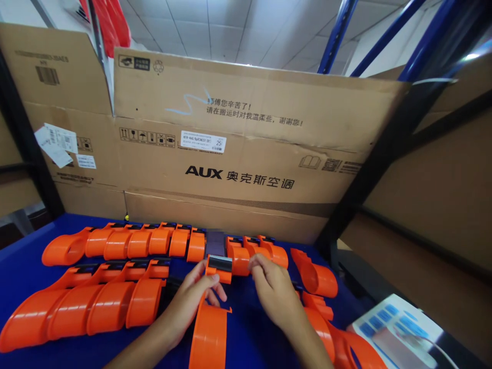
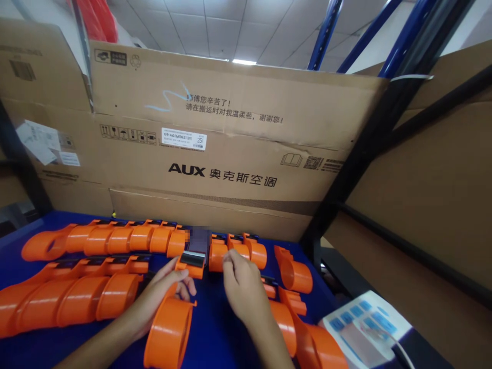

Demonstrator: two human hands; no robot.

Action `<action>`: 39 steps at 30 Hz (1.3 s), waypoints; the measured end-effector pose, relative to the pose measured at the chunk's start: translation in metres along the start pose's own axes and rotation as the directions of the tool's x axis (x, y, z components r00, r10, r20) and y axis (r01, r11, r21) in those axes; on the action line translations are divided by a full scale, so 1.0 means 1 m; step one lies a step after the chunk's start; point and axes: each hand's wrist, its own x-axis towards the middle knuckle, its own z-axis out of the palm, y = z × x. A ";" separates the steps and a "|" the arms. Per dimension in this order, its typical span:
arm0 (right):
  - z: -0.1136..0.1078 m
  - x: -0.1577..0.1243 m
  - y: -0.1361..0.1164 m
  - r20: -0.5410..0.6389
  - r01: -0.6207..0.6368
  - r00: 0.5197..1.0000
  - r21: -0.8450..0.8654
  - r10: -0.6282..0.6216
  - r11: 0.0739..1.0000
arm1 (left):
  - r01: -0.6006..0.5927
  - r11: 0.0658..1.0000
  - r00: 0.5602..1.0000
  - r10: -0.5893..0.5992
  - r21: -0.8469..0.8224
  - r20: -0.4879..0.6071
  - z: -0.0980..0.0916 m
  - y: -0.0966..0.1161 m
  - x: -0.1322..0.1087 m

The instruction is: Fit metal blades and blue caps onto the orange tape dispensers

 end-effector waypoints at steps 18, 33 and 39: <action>0.022 -0.014 0.009 0.369 0.033 0.911 -0.511 0.185 0.859 | -0.017 0.998 1.000 0.016 0.053 0.015 -0.004 -0.004 0.001; 0.016 -0.027 0.005 0.255 -0.031 0.932 -0.652 0.257 0.758 | 0.014 0.999 1.000 -0.015 0.037 0.020 -0.002 -0.002 -0.001; 0.021 -0.022 0.006 0.318 0.022 0.924 -0.596 0.211 0.803 | 0.002 1.000 1.000 -0.003 0.021 0.009 -0.004 -0.003 0.003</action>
